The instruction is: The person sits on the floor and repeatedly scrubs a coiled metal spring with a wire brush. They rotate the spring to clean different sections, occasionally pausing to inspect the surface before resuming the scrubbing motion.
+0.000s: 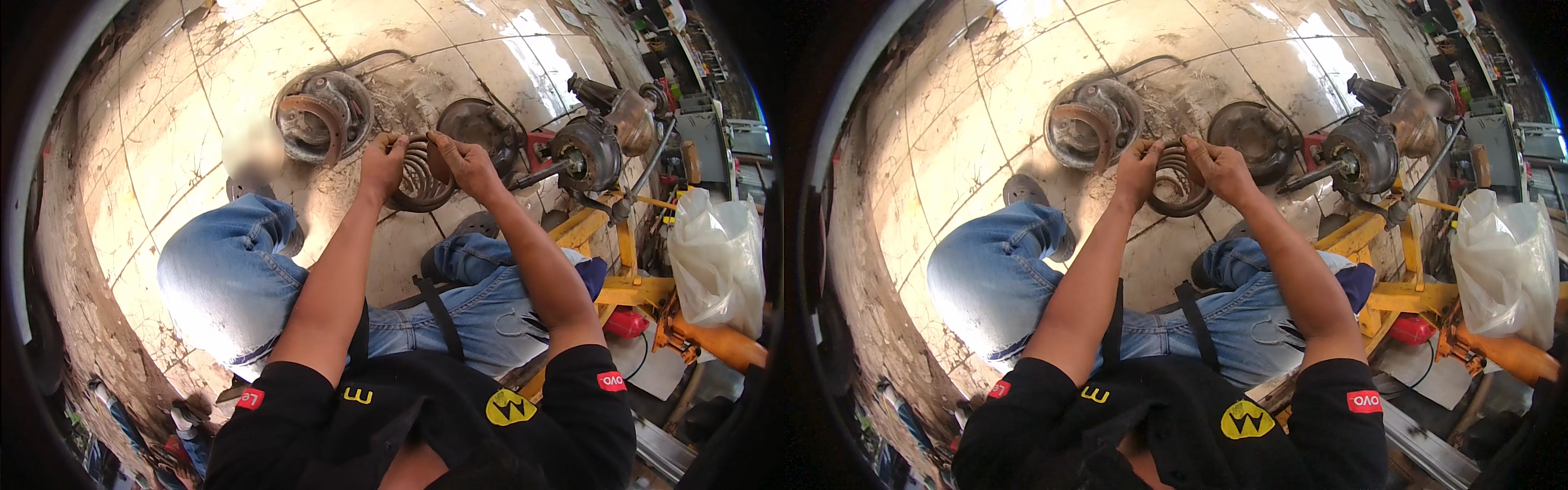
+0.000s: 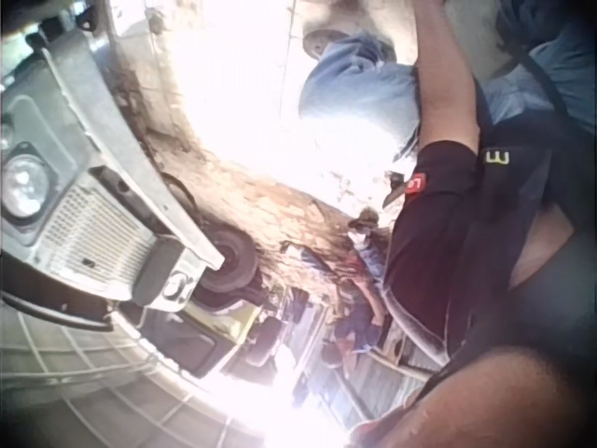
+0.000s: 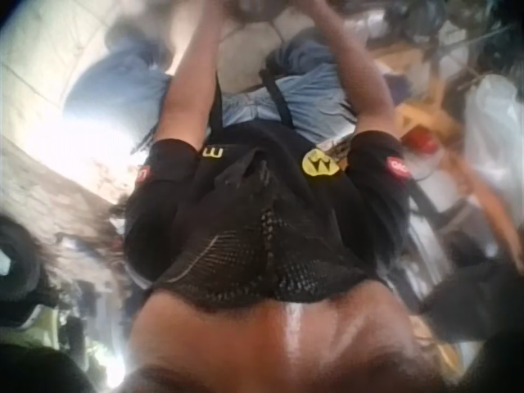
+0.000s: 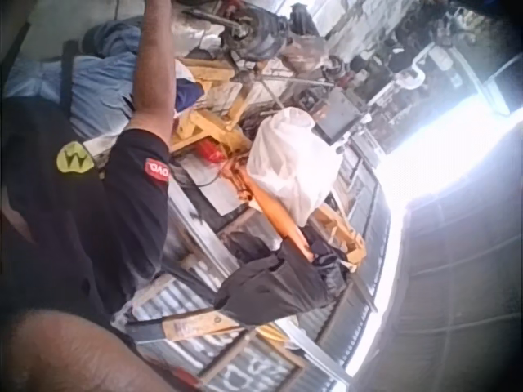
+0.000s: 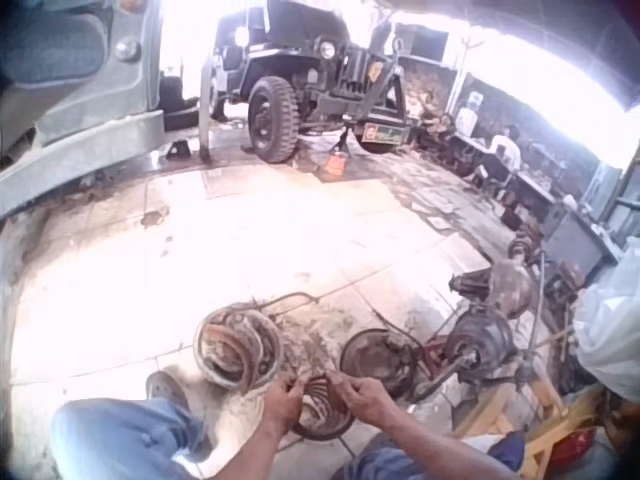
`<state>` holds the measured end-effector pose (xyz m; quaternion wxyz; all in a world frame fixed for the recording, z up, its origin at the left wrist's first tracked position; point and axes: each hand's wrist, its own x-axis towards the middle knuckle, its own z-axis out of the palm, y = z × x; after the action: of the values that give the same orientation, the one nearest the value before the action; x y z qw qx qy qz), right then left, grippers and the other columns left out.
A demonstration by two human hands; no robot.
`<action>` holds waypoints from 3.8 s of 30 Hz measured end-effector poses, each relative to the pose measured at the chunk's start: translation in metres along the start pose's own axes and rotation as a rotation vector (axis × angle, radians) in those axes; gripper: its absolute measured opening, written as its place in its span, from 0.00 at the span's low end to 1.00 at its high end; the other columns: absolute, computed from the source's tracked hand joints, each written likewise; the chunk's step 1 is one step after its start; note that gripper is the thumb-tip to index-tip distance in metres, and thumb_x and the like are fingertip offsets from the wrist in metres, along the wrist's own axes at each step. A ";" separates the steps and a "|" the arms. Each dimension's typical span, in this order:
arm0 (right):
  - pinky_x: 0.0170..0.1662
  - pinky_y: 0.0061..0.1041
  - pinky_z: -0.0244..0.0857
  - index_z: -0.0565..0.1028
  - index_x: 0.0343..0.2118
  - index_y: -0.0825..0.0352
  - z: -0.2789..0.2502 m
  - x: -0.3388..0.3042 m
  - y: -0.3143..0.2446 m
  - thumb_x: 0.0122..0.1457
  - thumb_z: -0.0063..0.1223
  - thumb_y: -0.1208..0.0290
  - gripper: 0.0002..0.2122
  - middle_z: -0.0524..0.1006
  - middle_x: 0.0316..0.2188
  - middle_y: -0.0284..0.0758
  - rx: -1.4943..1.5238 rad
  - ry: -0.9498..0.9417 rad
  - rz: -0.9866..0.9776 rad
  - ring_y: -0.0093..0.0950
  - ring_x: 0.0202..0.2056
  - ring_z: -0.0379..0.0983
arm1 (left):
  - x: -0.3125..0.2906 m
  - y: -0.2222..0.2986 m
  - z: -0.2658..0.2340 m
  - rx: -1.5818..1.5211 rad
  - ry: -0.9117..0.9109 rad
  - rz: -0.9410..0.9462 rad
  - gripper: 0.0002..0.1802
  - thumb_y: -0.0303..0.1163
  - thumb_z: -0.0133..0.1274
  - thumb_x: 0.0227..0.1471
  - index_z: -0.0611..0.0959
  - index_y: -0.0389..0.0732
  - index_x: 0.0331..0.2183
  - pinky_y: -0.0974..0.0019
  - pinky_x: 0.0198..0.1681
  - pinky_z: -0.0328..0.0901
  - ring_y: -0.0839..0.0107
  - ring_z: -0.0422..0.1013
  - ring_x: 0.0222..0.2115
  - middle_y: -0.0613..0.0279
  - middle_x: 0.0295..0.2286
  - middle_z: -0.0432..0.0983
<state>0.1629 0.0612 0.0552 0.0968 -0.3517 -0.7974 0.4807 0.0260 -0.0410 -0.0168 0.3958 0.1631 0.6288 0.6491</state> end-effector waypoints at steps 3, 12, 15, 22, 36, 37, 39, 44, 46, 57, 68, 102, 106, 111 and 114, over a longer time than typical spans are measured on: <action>0.47 0.22 0.66 0.74 0.50 0.68 -0.004 -0.007 -0.003 0.64 0.46 0.54 0.21 0.79 0.43 0.40 -0.052 -0.015 -0.051 0.21 0.43 0.73 | 0.003 0.002 -0.005 -0.030 0.016 -0.056 0.14 0.36 0.53 0.57 0.82 0.33 0.34 0.70 0.30 0.66 0.76 0.71 0.26 0.61 0.27 0.79; 0.52 0.29 0.65 0.75 0.50 0.66 -0.002 -0.013 -0.011 0.63 0.47 0.54 0.21 0.72 0.52 0.42 -0.225 0.016 -0.157 0.42 0.51 0.70 | 0.001 -0.006 0.002 -0.084 -0.027 -0.060 0.13 0.35 0.56 0.55 0.82 0.32 0.32 0.71 0.30 0.66 0.77 0.71 0.26 0.60 0.26 0.80; 0.52 0.29 0.65 0.74 0.50 0.66 -0.003 -0.020 -0.002 0.63 0.46 0.54 0.22 0.73 0.52 0.42 -0.249 0.041 -0.182 0.41 0.51 0.70 | 0.002 0.004 0.000 -0.026 -0.011 -0.093 0.13 0.35 0.57 0.54 0.82 0.32 0.31 0.71 0.30 0.66 0.77 0.71 0.26 0.60 0.26 0.80; 0.52 0.30 0.65 0.74 0.51 0.66 0.003 -0.015 -0.005 0.63 0.47 0.54 0.21 0.73 0.52 0.41 -0.210 0.073 -0.171 0.41 0.52 0.70 | 0.004 -0.007 0.004 -0.049 0.105 -0.022 0.14 0.36 0.58 0.54 0.82 0.32 0.29 0.72 0.27 0.65 0.78 0.71 0.24 0.60 0.24 0.79; 0.47 0.25 0.67 0.75 0.49 0.69 0.002 -0.020 0.010 0.64 0.46 0.54 0.22 0.79 0.43 0.41 -0.022 0.076 -0.042 0.33 0.44 0.76 | 0.010 -0.002 -0.003 -0.084 -0.021 -0.091 0.13 0.35 0.58 0.54 0.80 0.33 0.30 0.72 0.27 0.65 0.78 0.70 0.24 0.61 0.24 0.78; 0.45 0.24 0.68 0.75 0.48 0.70 0.001 -0.015 0.012 0.65 0.45 0.53 0.22 0.79 0.41 0.40 0.067 0.068 0.071 0.30 0.42 0.77 | 0.008 -0.007 0.001 -0.119 -0.020 -0.057 0.13 0.35 0.58 0.54 0.80 0.33 0.30 0.72 0.26 0.65 0.78 0.70 0.23 0.61 0.24 0.78; 0.42 0.23 0.69 0.76 0.46 0.72 -0.002 -0.009 0.014 0.65 0.45 0.52 0.23 0.80 0.38 0.38 0.257 0.044 0.221 0.27 0.38 0.77 | 0.005 -0.009 0.004 -0.132 0.001 -0.028 0.13 0.35 0.59 0.53 0.80 0.33 0.30 0.72 0.26 0.65 0.78 0.70 0.23 0.62 0.24 0.78; 0.42 0.27 0.72 0.75 0.46 0.71 -0.012 -0.015 0.013 0.65 0.43 0.49 0.26 0.78 0.40 0.38 0.812 0.013 0.495 0.28 0.40 0.76 | 0.012 0.000 -0.007 -0.188 -0.014 -0.149 0.13 0.35 0.59 0.53 0.80 0.33 0.31 0.73 0.25 0.65 0.79 0.69 0.23 0.62 0.24 0.78; 0.45 0.30 0.72 0.73 0.49 0.72 -0.016 -0.009 0.010 0.65 0.41 0.47 0.27 0.77 0.43 0.40 0.964 -0.035 0.520 0.30 0.42 0.76 | 0.011 -0.006 -0.002 -0.221 -0.020 -0.104 0.13 0.35 0.59 0.54 0.80 0.33 0.31 0.73 0.24 0.64 0.79 0.69 0.22 0.63 0.25 0.78; 0.48 0.29 0.71 0.69 0.52 0.74 -0.015 -0.004 0.012 0.64 0.36 0.43 0.32 0.77 0.44 0.41 0.994 -0.042 0.610 0.29 0.44 0.75 | 0.000 0.009 0.007 -0.155 -0.068 -0.115 0.12 0.36 0.58 0.55 0.80 0.35 0.32 0.76 0.23 0.58 0.83 0.63 0.21 0.70 0.22 0.72; 0.45 0.30 0.70 0.72 0.50 0.73 -0.012 0.008 0.034 0.61 0.37 0.38 0.35 0.77 0.42 0.39 0.754 -0.045 0.688 0.29 0.39 0.75 | 0.000 0.008 0.008 -0.020 -0.101 -0.124 0.14 0.37 0.58 0.55 0.80 0.33 0.31 0.74 0.26 0.64 0.80 0.67 0.23 0.64 0.24 0.76; 0.50 0.28 0.61 0.74 0.48 0.75 -0.034 -0.002 -0.003 0.63 0.29 0.36 0.38 0.76 0.43 0.41 0.549 -0.088 0.532 0.31 0.43 0.69 | 0.001 -0.008 0.009 -0.060 -0.059 -0.018 0.15 0.37 0.56 0.56 0.80 0.32 0.32 0.71 0.29 0.65 0.77 0.70 0.26 0.61 0.26 0.78; 0.49 0.27 0.62 0.76 0.46 0.72 -0.034 0.001 0.020 0.64 0.28 0.38 0.36 0.77 0.40 0.39 0.170 -0.221 0.407 0.29 0.42 0.70 | 0.001 -0.007 0.007 -0.028 -0.080 -0.030 0.14 0.36 0.56 0.55 0.80 0.32 0.32 0.71 0.31 0.65 0.77 0.69 0.26 0.61 0.27 0.78; 0.46 0.25 0.63 0.77 0.43 0.75 -0.038 -0.008 -0.020 0.65 0.35 0.42 0.33 0.78 0.37 0.38 0.247 -0.147 0.380 0.23 0.38 0.69 | 0.001 -0.013 0.008 -0.071 -0.073 -0.016 0.15 0.37 0.57 0.55 0.79 0.33 0.32 0.72 0.31 0.65 0.77 0.70 0.27 0.60 0.27 0.78; 0.43 0.23 0.64 0.77 0.43 0.74 -0.033 -0.007 -0.013 0.65 0.38 0.44 0.30 0.79 0.35 0.35 0.224 -0.138 0.382 0.22 0.36 0.70 | 0.004 -0.009 0.008 -0.055 -0.072 0.006 0.15 0.38 0.57 0.55 0.79 0.32 0.32 0.72 0.31 0.65 0.77 0.70 0.27 0.60 0.27 0.78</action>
<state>0.1779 0.0762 0.0845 -0.0123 -0.4495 -0.6629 0.5987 0.0320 -0.0332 -0.0249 0.4206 0.1772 0.5955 0.6611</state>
